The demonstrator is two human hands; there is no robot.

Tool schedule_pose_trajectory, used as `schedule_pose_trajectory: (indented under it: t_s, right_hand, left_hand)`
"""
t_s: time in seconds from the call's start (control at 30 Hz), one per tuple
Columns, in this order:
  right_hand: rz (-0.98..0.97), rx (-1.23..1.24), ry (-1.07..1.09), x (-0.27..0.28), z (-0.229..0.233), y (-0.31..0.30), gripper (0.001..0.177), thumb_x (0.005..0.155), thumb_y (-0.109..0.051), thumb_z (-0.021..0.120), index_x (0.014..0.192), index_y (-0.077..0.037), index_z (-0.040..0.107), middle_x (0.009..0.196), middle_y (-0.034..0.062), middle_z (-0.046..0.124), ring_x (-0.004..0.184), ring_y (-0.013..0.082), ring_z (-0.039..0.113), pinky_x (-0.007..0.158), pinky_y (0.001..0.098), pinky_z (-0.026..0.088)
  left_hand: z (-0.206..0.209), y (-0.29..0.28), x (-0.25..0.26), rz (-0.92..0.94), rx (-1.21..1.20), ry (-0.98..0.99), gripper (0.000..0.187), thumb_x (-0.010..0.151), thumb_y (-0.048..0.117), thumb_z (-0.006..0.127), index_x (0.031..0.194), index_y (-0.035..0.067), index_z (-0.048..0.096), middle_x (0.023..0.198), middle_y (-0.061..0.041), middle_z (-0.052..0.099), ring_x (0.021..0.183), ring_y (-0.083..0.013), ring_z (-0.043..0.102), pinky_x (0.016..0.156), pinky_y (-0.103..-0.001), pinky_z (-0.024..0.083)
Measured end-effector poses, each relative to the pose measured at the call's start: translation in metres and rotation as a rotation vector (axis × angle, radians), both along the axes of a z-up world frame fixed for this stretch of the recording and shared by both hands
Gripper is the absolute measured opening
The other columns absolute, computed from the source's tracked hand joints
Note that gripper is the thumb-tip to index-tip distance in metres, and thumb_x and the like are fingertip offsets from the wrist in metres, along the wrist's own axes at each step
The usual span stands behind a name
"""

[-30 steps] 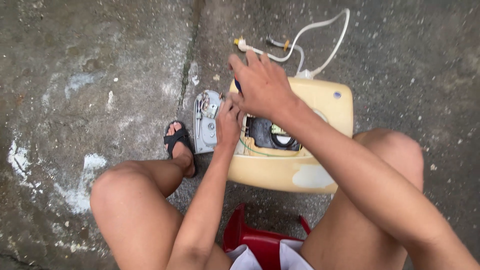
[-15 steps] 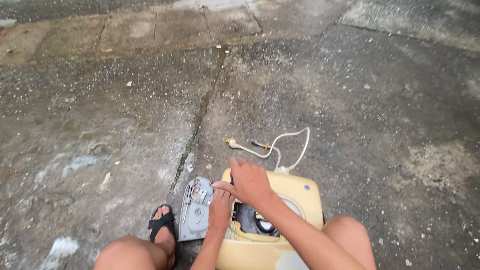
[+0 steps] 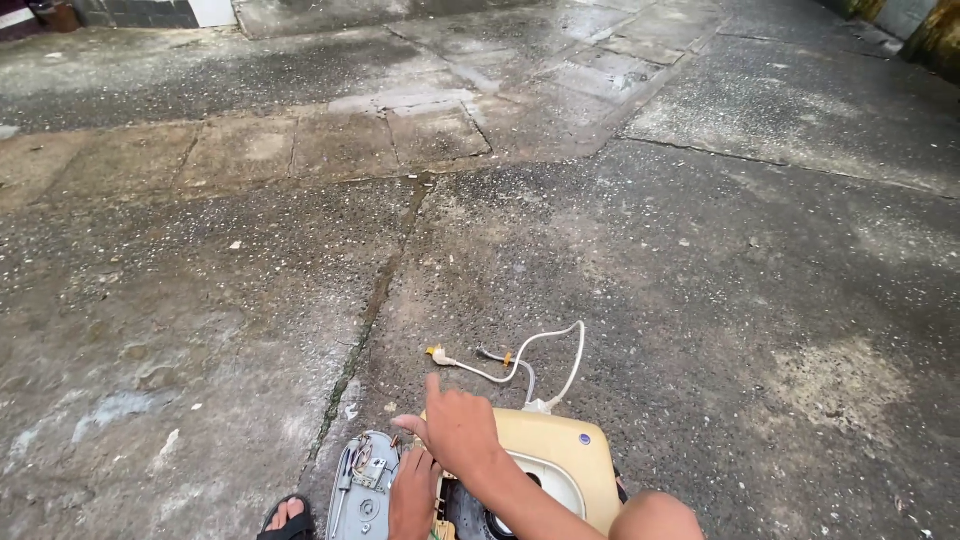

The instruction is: The person sits on a small red stool and uses a screwdriver to work on the internal wiring of a beige appliance. They tighten screws on the electrical components and handle wires inside the open casing.

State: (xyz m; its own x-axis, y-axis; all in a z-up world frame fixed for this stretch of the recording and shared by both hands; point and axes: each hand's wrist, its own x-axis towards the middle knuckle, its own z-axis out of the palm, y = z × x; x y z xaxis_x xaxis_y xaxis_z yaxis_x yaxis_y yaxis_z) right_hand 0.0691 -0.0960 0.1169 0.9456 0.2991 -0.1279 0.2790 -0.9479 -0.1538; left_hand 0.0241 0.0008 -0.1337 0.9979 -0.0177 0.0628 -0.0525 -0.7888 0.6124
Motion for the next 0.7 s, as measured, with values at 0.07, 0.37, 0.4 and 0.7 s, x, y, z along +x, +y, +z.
schedule_pose_trajectory:
  t_s: [0.07, 0.37, 0.4, 0.7]
  right_hand:
    - [0.043, -0.154, -0.158, 0.010, -0.028, 0.002, 0.050, 0.106, -0.064, 0.050, 0.111, -0.015, 0.056, 0.078, 0.0016, 0.071, 0.065, 0.0290, 0.071, 0.050, 0.0422, 0.049]
    - [0.006, -0.046, -0.016, -0.004, 0.014, -0.001, 0.087, 0.090, -0.088, 0.046, 0.125, -0.009, 0.056, 0.109, 0.0163, 0.062, 0.096, 0.0345, 0.061, 0.070, 0.0503, 0.056]
    - [0.006, -0.044, -0.016, -0.001, 0.008, 0.003, 0.087, 0.090, -0.088, 0.046, 0.125, -0.009, 0.056, 0.109, 0.0163, 0.062, 0.096, 0.0345, 0.061, 0.070, 0.0503, 0.056]
    - [-0.013, -0.060, 0.133, -0.006, 0.030, 0.008, 0.049, 0.088, -0.014, 0.063, 0.132, -0.014, 0.041, 0.110, 0.0156, 0.059, 0.101, 0.0376, 0.059, 0.072, 0.0507, 0.054]
  left_hand:
    - [-0.011, 0.002, 0.001, -0.005, 0.086, -0.048, 0.010, 0.098, 0.020, 0.060, 0.091, 0.014, 0.055, 0.096, -0.004, 0.054, 0.092, -0.0276, 0.049, 0.065, -0.045, 0.042]
    - [-0.020, -0.002, 0.002, 0.016, 0.033, -0.064, 0.036, 0.096, 0.021, 0.056, 0.130, 0.010, 0.056, 0.110, -0.014, 0.061, 0.093, -0.0364, 0.049, 0.064, -0.057, 0.045]
    - [-0.019, -0.001, 0.002, 0.016, 0.035, -0.065, 0.036, 0.096, 0.021, 0.056, 0.130, 0.010, 0.056, 0.110, -0.014, 0.061, 0.093, -0.0364, 0.049, 0.064, -0.057, 0.045]
    - [-0.028, 0.000, 0.000, 0.000, 0.039, -0.145, 0.009, 0.092, 0.011, 0.058, 0.099, 0.005, 0.062, 0.097, -0.007, 0.058, 0.092, -0.0300, 0.049, 0.064, -0.052, 0.046]
